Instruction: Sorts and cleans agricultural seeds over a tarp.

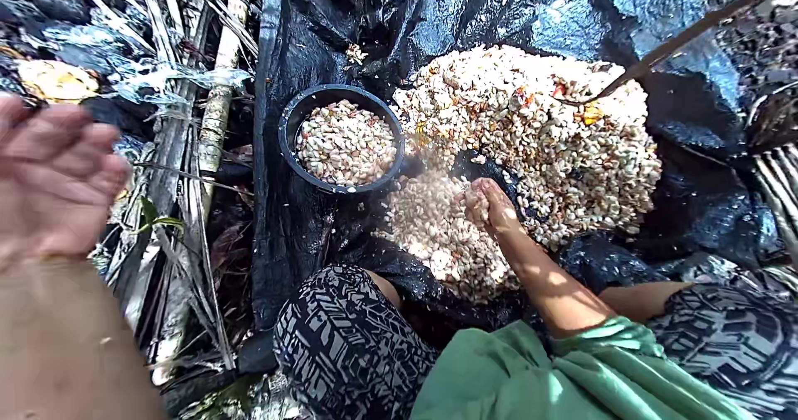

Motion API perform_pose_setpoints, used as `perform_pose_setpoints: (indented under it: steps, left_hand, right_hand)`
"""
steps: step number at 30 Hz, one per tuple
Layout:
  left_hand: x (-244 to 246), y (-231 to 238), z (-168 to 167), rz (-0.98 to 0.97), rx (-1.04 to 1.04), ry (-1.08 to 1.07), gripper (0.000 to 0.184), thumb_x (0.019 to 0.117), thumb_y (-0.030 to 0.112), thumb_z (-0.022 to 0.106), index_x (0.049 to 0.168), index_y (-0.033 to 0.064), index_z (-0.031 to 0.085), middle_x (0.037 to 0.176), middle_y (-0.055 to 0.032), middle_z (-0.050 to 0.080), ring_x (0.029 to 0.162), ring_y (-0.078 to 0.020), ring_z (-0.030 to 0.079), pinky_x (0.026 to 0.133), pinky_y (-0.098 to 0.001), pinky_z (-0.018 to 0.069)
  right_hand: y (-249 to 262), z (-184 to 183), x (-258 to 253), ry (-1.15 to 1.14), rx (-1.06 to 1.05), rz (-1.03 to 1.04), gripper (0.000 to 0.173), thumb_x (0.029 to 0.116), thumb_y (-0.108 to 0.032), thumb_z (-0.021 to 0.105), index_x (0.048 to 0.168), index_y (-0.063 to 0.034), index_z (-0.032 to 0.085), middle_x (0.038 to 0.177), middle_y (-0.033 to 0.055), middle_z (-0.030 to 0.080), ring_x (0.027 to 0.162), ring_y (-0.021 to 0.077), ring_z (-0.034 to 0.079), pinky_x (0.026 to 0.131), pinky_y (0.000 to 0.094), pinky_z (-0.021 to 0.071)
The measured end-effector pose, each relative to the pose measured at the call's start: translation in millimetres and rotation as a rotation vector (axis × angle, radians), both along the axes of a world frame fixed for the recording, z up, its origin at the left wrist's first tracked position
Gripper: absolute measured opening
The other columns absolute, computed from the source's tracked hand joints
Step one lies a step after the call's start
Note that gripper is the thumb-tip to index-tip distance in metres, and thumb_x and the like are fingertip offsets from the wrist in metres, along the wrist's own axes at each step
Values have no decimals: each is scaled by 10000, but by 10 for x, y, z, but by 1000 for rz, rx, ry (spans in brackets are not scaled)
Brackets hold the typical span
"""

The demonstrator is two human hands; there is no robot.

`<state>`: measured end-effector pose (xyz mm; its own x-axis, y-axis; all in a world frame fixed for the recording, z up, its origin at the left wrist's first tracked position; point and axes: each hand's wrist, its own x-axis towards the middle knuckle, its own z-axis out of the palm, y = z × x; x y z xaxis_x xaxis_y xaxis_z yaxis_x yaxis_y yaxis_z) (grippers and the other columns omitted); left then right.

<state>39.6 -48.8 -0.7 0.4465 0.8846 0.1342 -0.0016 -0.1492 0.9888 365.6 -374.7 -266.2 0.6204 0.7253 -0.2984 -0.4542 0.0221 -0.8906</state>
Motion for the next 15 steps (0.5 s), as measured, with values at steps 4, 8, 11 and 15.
perform_pose_setpoints:
  steps: [4,8,11,15]
  left_hand:
    - [1357,-1602,-454,-447,-11,553,445,1006,149,600,1437,101,503,1265,-104,654,926,-208,694,741,-378,593]
    - [2028,-2140,-1073,-868,150,786,822,957,302,737,1601,81,277,1495,-219,487,1175,-314,648,1006,-492,530]
    - [2140,-2228,-1211,-855,228,636,747,983,292,700,1563,15,319,1371,-245,582,1208,-329,630,1054,-502,494]
    - [2139,-2124,-1266,-807,251,486,524,958,216,722,1385,-23,534,1273,-214,623,1002,-256,679,886,-433,568]
  right_hand:
    - [50,500,-131,-185,55,-57,418,1102,-287,243,1347,-70,504,965,65,719,685,139,678,588,302,580]
    - [67,790,-204,-368,39,-191,311,1086,-268,386,1192,-43,572,891,4,662,784,72,655,741,311,583]
    - [34,811,-118,-550,-42,-219,288,1076,-274,415,1042,-52,594,778,-26,593,688,31,589,671,267,537]
    - [-66,866,-8,-988,-62,-117,553,1075,-490,389,992,-13,656,858,33,629,719,46,588,662,252,518]
